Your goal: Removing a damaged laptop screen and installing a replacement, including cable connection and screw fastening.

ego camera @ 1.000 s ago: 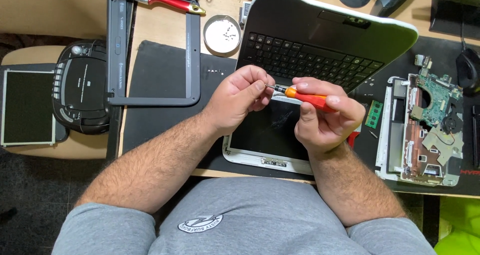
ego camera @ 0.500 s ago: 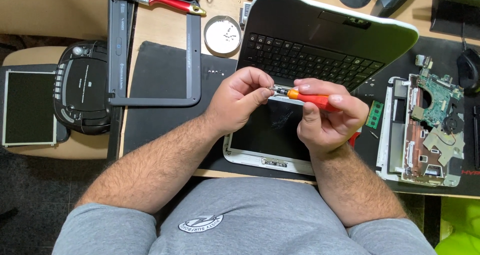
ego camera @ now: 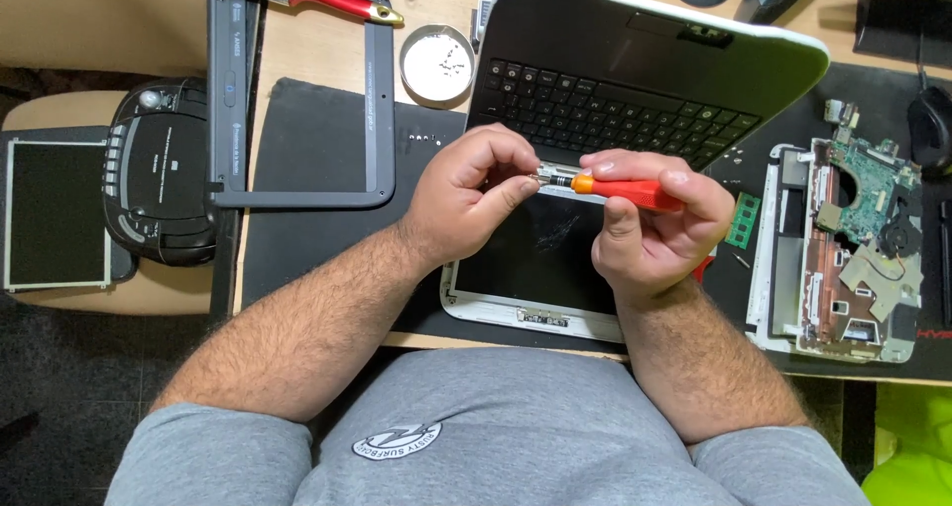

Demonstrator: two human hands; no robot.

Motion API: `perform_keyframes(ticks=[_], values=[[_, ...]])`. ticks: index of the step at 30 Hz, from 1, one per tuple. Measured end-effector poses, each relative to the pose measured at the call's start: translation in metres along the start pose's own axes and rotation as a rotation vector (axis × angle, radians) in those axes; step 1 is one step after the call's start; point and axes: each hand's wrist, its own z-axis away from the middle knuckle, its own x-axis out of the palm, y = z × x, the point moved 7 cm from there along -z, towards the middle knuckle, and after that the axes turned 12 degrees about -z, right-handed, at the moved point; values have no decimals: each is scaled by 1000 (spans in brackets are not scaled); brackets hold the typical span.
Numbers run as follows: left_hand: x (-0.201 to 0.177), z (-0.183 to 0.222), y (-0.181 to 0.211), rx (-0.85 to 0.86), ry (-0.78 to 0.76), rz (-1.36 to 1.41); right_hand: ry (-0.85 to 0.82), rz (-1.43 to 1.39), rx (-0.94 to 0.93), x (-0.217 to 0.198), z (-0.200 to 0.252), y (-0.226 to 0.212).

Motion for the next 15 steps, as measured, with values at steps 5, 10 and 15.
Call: perform_keyframes(ticks=[5,10,15], values=[[0,-1,12,38,-87,-47,-38,16,-72,-14,-20,-17],[33,8,44,439,-430,-329,-166,86,-148,-63,-22,-68],[91,56,44,609,-860,-519,-202,258,23,-102,30,-108]])
